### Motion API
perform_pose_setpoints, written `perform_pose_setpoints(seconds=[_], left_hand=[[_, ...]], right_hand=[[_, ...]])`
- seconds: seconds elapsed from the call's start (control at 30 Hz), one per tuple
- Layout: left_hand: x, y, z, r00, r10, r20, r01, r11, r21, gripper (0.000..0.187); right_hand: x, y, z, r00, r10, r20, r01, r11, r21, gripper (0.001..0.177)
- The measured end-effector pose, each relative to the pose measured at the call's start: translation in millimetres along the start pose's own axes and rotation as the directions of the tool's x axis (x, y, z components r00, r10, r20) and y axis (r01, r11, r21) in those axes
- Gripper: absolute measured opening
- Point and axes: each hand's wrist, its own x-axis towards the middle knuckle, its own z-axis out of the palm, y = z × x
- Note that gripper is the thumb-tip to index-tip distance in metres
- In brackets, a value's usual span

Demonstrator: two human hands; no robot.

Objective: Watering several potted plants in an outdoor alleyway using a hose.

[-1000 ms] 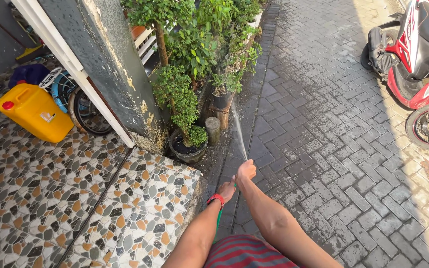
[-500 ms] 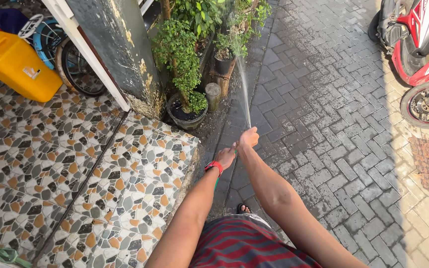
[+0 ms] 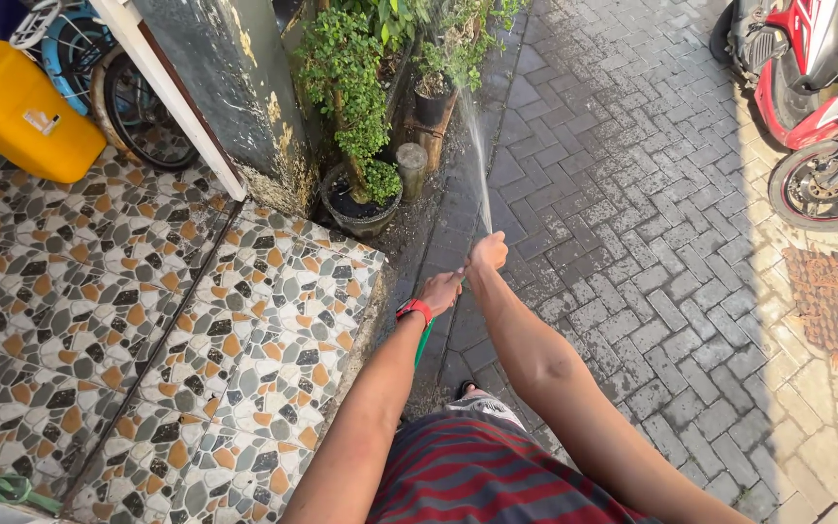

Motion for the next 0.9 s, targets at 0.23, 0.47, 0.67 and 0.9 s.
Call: perform_pose_setpoints(seconds=[0.23, 0.47, 0.67, 0.9], left_hand=[[-3.9, 0.2, 0.7, 0.997, -0.005, 0.073, 0.021, 0.974, -0.223, 0.052], [-15.1, -8.3, 12.1, 0.998, -0.007, 0.063, 0.023, 0.965, -0.262, 0.037], [-25.0, -10.8, 3.6, 0.995, 0.022, 0.096, -0.004, 0.982, -0.191, 0.038], [-18.3, -16.6, 10.1, 0.994, 0.015, 0.111, 0.009, 0.977, -0.212, 0.039]], right_hand=[[1.2, -1.0, -6.9, 0.999, -0.025, 0.029, 0.025, 0.999, 0.028, 0.050], [11.2, 14.2, -10.6, 0.999, -0.039, 0.018, 0.040, 0.999, -0.033, 0.052], [-3.0, 15.8, -19.7, 1.000, 0.024, -0.001, -0.024, 0.997, -0.073, 0.053], [9.0, 22.2, -16.8, 0.999, 0.032, -0.006, -0.032, 0.997, -0.066, 0.052]])
